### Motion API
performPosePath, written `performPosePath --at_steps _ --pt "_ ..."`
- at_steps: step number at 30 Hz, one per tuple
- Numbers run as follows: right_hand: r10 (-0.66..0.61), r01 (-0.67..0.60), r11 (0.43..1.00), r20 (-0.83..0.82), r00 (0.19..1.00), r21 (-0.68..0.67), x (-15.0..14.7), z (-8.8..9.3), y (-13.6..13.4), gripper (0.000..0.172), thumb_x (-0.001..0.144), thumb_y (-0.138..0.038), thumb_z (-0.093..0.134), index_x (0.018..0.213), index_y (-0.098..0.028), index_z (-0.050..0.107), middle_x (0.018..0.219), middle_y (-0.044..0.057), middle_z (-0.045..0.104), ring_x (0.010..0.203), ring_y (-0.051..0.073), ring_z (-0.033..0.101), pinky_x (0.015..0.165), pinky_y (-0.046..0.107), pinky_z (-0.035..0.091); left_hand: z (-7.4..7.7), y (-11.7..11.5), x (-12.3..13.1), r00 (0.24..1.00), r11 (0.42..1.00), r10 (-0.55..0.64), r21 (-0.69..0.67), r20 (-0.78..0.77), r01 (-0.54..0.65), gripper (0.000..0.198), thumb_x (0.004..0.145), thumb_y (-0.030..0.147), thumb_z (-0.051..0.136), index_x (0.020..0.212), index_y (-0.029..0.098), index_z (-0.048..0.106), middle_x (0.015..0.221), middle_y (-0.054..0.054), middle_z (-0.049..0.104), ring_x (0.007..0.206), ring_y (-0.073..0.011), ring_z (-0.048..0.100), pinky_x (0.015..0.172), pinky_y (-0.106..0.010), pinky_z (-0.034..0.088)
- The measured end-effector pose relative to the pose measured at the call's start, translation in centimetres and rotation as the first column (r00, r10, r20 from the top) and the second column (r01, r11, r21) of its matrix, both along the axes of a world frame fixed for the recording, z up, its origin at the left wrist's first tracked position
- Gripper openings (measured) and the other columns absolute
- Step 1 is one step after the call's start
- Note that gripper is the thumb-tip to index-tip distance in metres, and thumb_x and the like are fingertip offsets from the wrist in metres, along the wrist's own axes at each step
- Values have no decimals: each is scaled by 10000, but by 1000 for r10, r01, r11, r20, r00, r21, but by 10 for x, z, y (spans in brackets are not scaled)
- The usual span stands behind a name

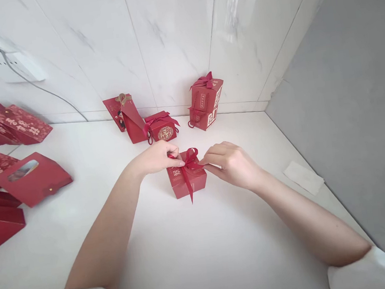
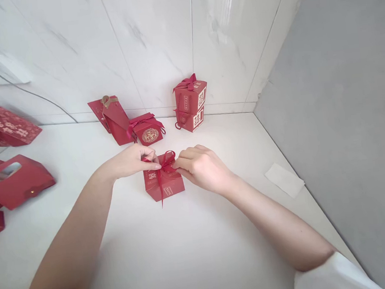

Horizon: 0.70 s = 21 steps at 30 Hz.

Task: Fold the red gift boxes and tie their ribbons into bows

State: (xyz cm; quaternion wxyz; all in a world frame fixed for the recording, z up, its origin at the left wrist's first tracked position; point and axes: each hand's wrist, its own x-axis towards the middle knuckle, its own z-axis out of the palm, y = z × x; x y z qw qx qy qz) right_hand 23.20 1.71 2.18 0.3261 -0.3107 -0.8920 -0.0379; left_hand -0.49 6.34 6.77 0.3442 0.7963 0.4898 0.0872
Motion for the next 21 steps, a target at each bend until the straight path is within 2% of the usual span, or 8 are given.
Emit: performPosePath --at_steps 4,10,16,18,21 --pt "11 -18 994 65 998 104 -12 1 -16 195 942 -123 520 799 -183 637 718 4 643 652 142 534 674 290 374 0 -2 2 999 1000 -5 27 -44 6 429 726 330 650 616 188 260 627 36 250 565 -99 227 514 -275 188" --pt "20 -53 978 166 986 199 -24 -6 -26 279 894 -14 469 682 -178 546 638 -27 515 570 123 388 640 271 341 1 -7 7 997 999 20 37 -76 -17 386 733 274 627 599 183 276 625 36 264 575 -104 233 518 -275 206" --pt "61 -153 918 251 966 366 -29 3 -30 343 907 33 422 646 -176 500 619 -25 473 557 128 346 596 280 310 2 -11 12 996 998 60 19 -69 -59 377 724 230 624 577 182 280 603 41 278 570 -102 239 516 -270 218" --pt "72 -165 913 252 965 373 -28 4 -29 353 925 24 404 651 -181 492 621 -27 460 551 128 332 590 284 307 3 -12 13 995 998 64 18 -72 -63 378 724 223 625 574 182 281 599 42 279 571 -102 236 515 -270 217" --pt "81 -161 938 258 963 308 -23 2 -26 353 931 17 367 667 -192 475 632 -29 445 532 134 281 575 291 298 5 -13 15 995 998 61 26 -82 -59 374 731 227 626 570 182 292 592 44 285 568 -102 242 517 -271 217"
